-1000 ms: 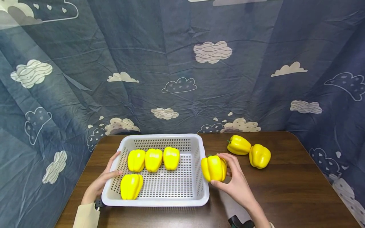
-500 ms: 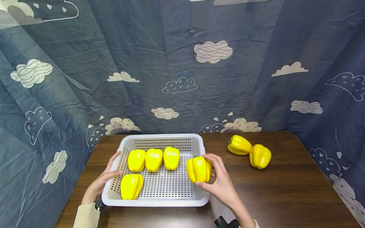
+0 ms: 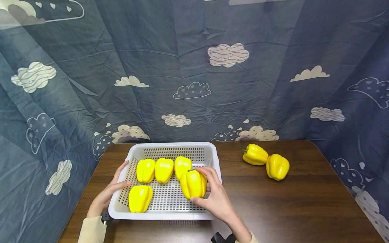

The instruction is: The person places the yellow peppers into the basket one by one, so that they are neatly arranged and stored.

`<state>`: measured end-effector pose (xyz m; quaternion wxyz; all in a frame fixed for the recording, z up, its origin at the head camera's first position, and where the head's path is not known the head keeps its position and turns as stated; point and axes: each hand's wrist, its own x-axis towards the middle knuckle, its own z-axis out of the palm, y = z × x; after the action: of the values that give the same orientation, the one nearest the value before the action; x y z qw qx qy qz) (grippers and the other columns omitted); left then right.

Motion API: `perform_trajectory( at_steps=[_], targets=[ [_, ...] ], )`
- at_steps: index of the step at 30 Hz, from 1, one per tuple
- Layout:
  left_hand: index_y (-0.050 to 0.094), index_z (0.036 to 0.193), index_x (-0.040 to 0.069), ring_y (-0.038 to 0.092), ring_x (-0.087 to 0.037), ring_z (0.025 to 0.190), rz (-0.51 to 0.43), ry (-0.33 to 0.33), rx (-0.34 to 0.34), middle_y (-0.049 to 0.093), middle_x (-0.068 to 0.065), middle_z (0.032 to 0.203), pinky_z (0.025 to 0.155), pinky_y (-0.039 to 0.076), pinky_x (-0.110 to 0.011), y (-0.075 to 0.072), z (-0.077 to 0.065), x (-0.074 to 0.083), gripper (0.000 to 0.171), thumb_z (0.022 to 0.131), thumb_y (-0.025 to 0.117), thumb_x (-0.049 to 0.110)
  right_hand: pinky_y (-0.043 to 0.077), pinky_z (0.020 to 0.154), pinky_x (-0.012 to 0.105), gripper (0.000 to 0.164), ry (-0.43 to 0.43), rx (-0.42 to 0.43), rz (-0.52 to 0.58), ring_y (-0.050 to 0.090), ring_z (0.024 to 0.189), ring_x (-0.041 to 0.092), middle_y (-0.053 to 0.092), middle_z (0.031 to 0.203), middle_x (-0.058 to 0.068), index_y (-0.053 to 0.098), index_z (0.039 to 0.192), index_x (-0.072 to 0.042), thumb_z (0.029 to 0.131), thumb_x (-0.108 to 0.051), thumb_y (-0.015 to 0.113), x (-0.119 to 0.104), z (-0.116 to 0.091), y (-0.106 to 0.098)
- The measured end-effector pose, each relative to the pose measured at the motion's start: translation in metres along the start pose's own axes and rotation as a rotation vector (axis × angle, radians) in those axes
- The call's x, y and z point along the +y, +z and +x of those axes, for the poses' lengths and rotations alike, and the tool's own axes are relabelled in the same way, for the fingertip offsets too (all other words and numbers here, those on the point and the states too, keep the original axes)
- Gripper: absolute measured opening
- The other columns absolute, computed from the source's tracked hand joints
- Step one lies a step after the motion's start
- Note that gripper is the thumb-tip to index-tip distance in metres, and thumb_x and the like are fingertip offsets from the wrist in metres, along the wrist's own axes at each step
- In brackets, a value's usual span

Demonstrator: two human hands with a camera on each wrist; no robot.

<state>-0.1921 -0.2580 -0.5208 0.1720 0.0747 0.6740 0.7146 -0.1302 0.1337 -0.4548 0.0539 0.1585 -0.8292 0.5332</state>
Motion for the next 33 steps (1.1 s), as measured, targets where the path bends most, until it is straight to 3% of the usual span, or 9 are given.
perform_trajectory(
  at_steps=[15, 33],
  targets=[
    [0.005, 0.151, 0.031, 0.017, -0.047, 0.135, 0.004, 0.001, 0.004, -0.001, -0.014, 0.156, 0.094, 0.035, -0.056, 0.001, 0.000, 0.001, 0.080, 0.090, 0.052, 0.008, 0.051, 0.078, 0.033, 0.084, 0.012, -0.046, 0.065, 0.045, 0.118, 0.026, 0.038, 0.138, 0.000, 0.049, 0.134, -0.022, 0.061, -0.007, 0.088, -0.009, 0.007, 0.033],
    [0.005, 0.151, 0.033, 0.020, -0.048, 0.134, -0.009, -0.016, 0.012, 0.001, -0.014, 0.156, 0.093, 0.037, -0.057, 0.002, 0.000, 0.003, 0.080, 0.091, 0.051, 0.008, 0.050, 0.078, 0.032, 0.082, -0.024, -0.093, 0.047, 0.048, 0.114, 0.020, 0.041, 0.131, -0.005, 0.050, 0.132, -0.018, 0.059, -0.013, 0.089, -0.020, 0.016, 0.070]
  ],
)
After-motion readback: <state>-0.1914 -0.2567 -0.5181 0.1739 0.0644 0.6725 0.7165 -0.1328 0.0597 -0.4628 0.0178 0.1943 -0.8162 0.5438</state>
